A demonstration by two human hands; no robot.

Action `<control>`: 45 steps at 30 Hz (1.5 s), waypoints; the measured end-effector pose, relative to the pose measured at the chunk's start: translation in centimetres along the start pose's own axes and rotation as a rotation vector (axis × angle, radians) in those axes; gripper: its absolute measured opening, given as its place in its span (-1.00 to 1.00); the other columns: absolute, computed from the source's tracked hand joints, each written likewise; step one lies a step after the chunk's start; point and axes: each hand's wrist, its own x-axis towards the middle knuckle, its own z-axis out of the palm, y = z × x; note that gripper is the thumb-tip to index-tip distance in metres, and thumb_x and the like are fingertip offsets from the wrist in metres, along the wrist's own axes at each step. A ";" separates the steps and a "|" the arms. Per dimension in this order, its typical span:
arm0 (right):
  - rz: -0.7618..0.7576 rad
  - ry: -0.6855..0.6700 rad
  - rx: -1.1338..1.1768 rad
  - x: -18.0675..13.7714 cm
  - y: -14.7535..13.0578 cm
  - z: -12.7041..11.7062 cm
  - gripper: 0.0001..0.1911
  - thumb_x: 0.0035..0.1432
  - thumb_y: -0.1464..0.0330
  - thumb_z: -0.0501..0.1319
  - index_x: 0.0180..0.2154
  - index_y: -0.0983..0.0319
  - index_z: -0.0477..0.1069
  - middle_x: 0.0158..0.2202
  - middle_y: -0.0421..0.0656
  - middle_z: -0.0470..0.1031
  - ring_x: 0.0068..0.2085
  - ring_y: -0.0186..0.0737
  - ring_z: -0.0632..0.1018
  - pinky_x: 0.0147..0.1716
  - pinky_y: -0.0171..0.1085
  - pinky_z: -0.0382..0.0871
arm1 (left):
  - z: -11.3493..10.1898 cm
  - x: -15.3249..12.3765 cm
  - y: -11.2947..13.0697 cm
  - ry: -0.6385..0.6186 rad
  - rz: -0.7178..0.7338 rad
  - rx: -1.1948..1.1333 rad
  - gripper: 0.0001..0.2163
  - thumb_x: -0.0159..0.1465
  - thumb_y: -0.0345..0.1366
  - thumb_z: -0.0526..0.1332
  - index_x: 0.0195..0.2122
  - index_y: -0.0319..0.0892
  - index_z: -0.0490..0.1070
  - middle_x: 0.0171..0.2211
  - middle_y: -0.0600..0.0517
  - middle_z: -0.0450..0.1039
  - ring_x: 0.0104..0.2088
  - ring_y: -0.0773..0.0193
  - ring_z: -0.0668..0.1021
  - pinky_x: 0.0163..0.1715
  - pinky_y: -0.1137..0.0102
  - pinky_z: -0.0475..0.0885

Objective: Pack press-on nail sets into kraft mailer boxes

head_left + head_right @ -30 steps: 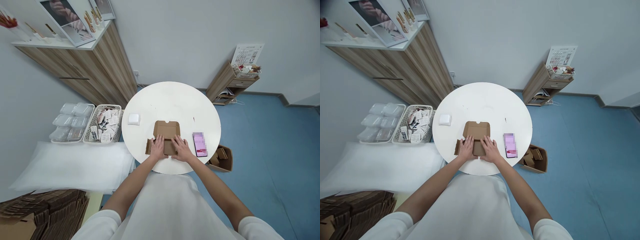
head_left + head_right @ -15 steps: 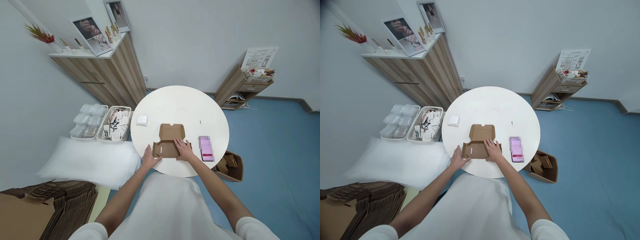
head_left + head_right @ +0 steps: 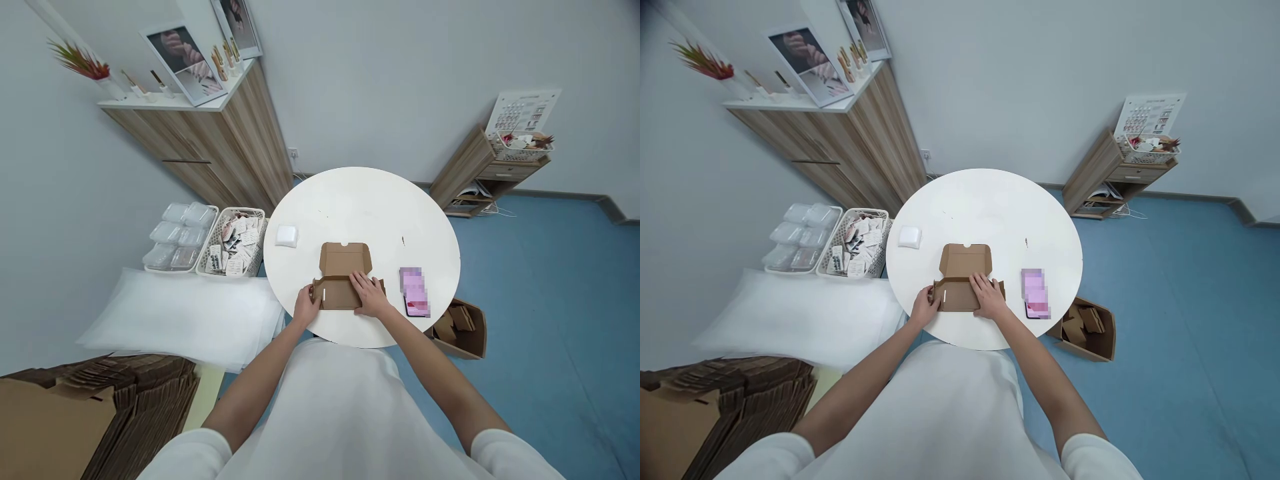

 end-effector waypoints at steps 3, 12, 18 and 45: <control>0.010 -0.010 0.005 0.1 -0.1 0.0 0.18 -0.28 0.15 0.29 0.21 0.22 -0.44 0.26 -0.01 -0.26 0.24 0.00 -0.19 0.09 0.07 -0.20 | 0.2 -0.3 0.7 -0.069 0.006 -0.131 -0.58 0.13 -0.31 0.11 0.03 -0.17 0.10 -0.04 -0.11 0.30 -0.19 0.26 0.45 -0.23 0.37 0.34; 0.012 -0.008 0.007 -0.2 -0.1 0.1 0.18 -0.28 0.14 0.30 0.21 0.20 -0.43 0.26 -0.01 -0.31 0.24 0.03 -0.24 0.10 0.06 -0.18 | 0.5 0.0 2.1 -0.148 -0.048 -0.097 -0.64 0.22 -0.28 0.00 0.05 -0.16 0.06 -0.01 -0.10 0.30 -0.19 0.29 0.48 -0.20 0.36 0.35; -0.009 -0.016 -0.009 -0.1 0.0 -0.2 0.18 -0.28 0.12 0.31 0.21 0.20 -0.40 0.26 -0.02 -0.33 0.24 0.05 -0.24 0.10 0.06 -0.17 | 0.7 1.8 1.8 -0.137 -0.112 0.047 -0.70 0.19 -0.24 0.05 -0.07 -0.22 0.21 -0.16 -0.08 0.42 -0.25 0.28 0.49 -0.26 0.41 0.36; -0.032 -0.008 -0.026 0.4 0.2 0.0 0.20 -0.28 0.15 0.31 0.20 0.21 -0.47 0.26 -0.04 -0.31 0.24 -0.02 -0.26 0.11 0.05 -0.21 | -0.4 1.6 2.5 -0.098 0.049 0.271 -0.53 0.14 -0.06 0.06 0.01 -0.22 0.16 -0.08 -0.12 0.32 -0.14 0.18 0.43 -0.18 0.34 0.31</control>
